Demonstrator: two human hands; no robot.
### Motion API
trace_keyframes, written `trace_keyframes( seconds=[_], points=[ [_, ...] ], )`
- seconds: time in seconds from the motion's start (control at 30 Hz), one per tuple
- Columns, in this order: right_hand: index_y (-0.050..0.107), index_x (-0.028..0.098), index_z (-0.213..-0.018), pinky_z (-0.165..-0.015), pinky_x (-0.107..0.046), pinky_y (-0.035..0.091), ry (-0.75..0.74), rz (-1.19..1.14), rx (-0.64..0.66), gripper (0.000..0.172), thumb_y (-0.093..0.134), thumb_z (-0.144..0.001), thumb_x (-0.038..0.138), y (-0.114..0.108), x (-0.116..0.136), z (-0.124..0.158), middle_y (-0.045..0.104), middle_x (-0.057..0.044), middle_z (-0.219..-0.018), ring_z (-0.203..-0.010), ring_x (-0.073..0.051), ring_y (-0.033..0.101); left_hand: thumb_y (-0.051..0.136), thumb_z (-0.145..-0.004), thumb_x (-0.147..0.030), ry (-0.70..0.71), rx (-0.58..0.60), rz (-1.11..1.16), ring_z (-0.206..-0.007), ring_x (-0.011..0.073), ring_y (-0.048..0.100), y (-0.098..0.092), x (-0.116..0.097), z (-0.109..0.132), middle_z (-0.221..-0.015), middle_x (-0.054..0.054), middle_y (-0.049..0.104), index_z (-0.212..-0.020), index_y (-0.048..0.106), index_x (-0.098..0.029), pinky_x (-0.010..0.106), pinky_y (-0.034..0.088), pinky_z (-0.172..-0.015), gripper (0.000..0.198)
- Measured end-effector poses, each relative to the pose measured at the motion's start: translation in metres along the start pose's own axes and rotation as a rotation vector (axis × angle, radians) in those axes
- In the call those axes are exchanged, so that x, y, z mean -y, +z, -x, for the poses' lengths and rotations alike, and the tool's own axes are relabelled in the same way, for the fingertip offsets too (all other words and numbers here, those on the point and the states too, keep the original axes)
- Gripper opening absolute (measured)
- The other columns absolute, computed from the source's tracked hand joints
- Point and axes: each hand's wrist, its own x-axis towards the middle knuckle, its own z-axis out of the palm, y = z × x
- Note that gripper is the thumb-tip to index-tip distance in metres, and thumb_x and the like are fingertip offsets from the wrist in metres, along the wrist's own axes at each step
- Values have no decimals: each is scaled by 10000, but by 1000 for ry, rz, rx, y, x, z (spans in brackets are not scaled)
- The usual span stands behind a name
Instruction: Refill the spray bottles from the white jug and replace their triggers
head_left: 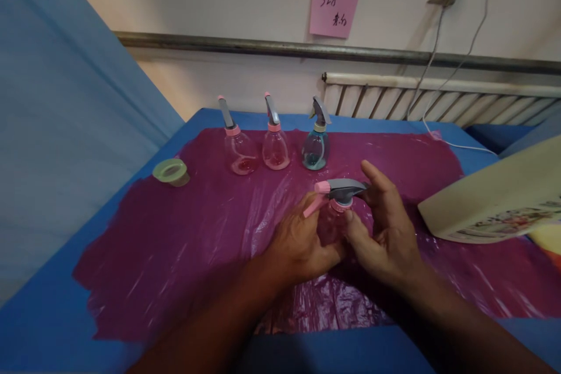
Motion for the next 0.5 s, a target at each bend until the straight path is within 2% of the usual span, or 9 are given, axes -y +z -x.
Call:
trace_keyframes(
  seconds=[0.07, 0.17, 0.23, 0.37, 0.43, 0.5],
  points=[
    [380, 474, -1792, -1277, -671, 539, -11, 5, -3, 928, 818, -997, 282, 1, -1, -1, 653, -83, -1605, -1440, -342, 674, 810, -875, -319, 27, -17, 7, -1119, 327, 766, 0, 1, -1, -1245, 76, 765, -1278, 683, -276, 492, 664, -966, 425],
    [504, 484, -1712, -1269, -662, 536, -5, 55, -77, 873, 893, -945, 334, 1, -4, -2, 652, -68, -1580, -1427, -347, 664, 830, -825, -269, 44, -10, 18, -1133, 331, 765, 3, 4, 2, -1258, 74, 763, -1250, 685, -276, 516, 662, -1001, 449],
    [534, 495, -1688, -1242, -645, 555, -6, 53, -100, 843, 889, -942, 330, 1, -5, -2, 671, -60, -1533, -1380, -338, 683, 826, -839, -253, 63, -26, 53, -1183, 337, 764, 5, 6, 4, -1309, 80, 759, -1324, 666, -293, 533, 657, -1043, 512],
    [403, 512, -1778, -1143, -614, 625, 5, -21, -9, 938, 802, -970, 250, -1, -3, 1, 710, -61, -1455, -1304, -323, 729, 819, -898, -286, 69, -86, 125, -1263, 344, 760, 5, 5, 7, -1419, 112, 737, -1485, 566, -286, 544, 650, -1086, 639],
    [348, 502, -1806, -1166, -618, 618, 7, -49, 33, 986, 785, -968, 223, -1, -2, 2, 697, -70, -1515, -1357, -328, 719, 819, -894, -281, 61, -82, 122, -1240, 347, 769, 5, 4, 7, -1391, 111, 746, -1478, 561, -271, 543, 654, -1057, 638],
    [392, 494, -1788, -1197, -614, 602, -4, -37, 7, 976, 816, -950, 226, -1, -3, 1, 689, -70, -1527, -1381, -328, 705, 813, -886, -278, 52, -76, 115, -1228, 356, 771, 5, 3, 7, -1369, 119, 750, -1459, 568, -254, 546, 657, -1032, 624]
  ],
)
